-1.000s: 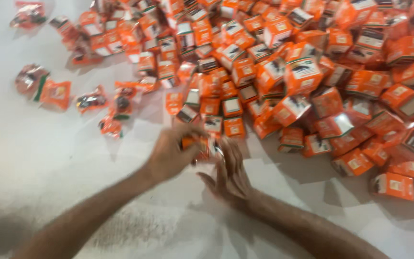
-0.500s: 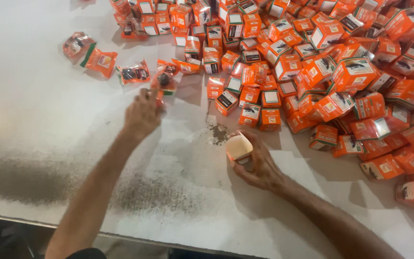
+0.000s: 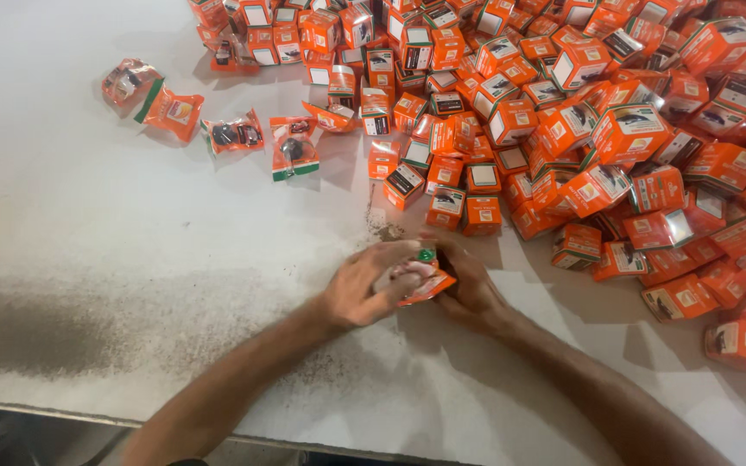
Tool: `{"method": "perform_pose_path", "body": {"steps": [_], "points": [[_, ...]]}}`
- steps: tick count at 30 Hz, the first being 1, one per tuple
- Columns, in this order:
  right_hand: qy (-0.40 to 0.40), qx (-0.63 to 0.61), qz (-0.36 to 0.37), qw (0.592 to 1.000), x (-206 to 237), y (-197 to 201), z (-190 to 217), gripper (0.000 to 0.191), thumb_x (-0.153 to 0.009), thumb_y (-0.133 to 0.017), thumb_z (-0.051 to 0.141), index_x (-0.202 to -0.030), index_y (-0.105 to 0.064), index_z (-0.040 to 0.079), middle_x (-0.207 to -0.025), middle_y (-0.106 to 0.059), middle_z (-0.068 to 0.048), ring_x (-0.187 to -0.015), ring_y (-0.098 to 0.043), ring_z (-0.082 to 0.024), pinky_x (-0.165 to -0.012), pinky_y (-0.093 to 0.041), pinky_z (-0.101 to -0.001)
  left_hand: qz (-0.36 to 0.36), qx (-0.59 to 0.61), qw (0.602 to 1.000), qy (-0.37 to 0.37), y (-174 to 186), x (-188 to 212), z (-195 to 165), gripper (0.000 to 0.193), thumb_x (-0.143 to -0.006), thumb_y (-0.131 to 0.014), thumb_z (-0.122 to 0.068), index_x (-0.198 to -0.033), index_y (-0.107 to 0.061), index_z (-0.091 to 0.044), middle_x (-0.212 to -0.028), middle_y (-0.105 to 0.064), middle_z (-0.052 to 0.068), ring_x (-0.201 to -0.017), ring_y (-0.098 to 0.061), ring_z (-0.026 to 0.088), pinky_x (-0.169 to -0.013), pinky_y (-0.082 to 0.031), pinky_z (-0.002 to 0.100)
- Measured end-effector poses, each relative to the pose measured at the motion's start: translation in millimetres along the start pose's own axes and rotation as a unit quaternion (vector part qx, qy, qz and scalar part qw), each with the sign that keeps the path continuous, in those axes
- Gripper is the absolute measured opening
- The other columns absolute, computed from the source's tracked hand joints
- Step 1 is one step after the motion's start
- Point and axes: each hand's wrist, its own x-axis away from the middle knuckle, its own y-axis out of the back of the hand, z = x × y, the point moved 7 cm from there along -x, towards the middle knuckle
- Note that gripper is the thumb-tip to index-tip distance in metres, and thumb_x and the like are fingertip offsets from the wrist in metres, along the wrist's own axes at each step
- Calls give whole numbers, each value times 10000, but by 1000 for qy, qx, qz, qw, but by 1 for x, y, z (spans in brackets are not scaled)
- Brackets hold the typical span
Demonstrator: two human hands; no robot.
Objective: The person picks up small orange product boxes from a large pile on the table, folds a white paper insert, places it inside a box, closes the box, and pushes the finished box onto the pile. They repeat this packing cycle continuously, occasionally reaching across the pile to grab more boxes.
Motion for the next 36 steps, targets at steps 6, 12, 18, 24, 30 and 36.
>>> {"method": "perform_pose_path", "body": {"steps": [6, 12, 18, 24, 30, 36], "points": [[148, 345, 25, 926, 16, -17, 25, 440, -1000, -609, 193, -1402, -485, 63, -1250, -581, -51, -1161, -579, -169, -950, -492, -364, 55, -220, 970, -88, -8, -7, -9, 506, -777, -796, -99, -1260, -654, -39, -1365, -595, 122, -1320, -539, 347, -1132, -439, 559], [20, 188, 1, 982, 15, -34, 18, 457, -983, -552, 52, -1439, -536, 23, -1187, -653, -76, -1057, -637, -184, -909, -545, -342, 41, -191, 981, -2, -7, -8, -8, 352, -849, -766, -244, -1123, -698, -34, -1478, -364, 220, -1412, -309, 505, -1168, -237, 678], [205, 581, 25, 787, 35, -71, 48, 689, -802, -711, -109, -1440, -503, 46, -1145, -627, -81, -1016, -643, -192, -884, -578, -334, -11, -136, 975, 173, -20, -11, 11, 152, -838, -714, -74, -978, -707, -16, -1479, -375, 256, -1374, -368, 521, -1125, -356, 582], [271, 633, 31, 725, 37, -88, 53, 644, -772, -774, -100, -1356, -546, 45, -1175, -647, -132, -1049, -659, -254, -904, -566, -346, -103, 96, 943, 301, -31, 8, 26, 345, -859, -666, 43, -1187, -563, 12, -1431, -379, 232, -887, -693, 268, -725, -619, 366], [228, 627, -2, 745, 39, -70, 46, 688, -800, -764, -62, -1422, -485, 28, -1243, -658, -151, -1119, -687, -274, -942, -577, -357, -42, 282, 849, 445, -51, 24, 63, 409, -868, -599, 45, -1257, -473, 32, -1033, -678, 96, -817, -713, 169, -678, -638, 339], [300, 644, 13, 703, 43, -76, 45, 637, -863, -810, 28, -1389, -452, 39, -1329, -644, -165, -1186, -679, -318, -957, -573, -384, -70, 294, 866, 398, -57, 28, 71, 279, -890, -517, 58, -1155, -596, 19, -998, -688, 108, -875, -705, 149, -707, -653, 327]]}}
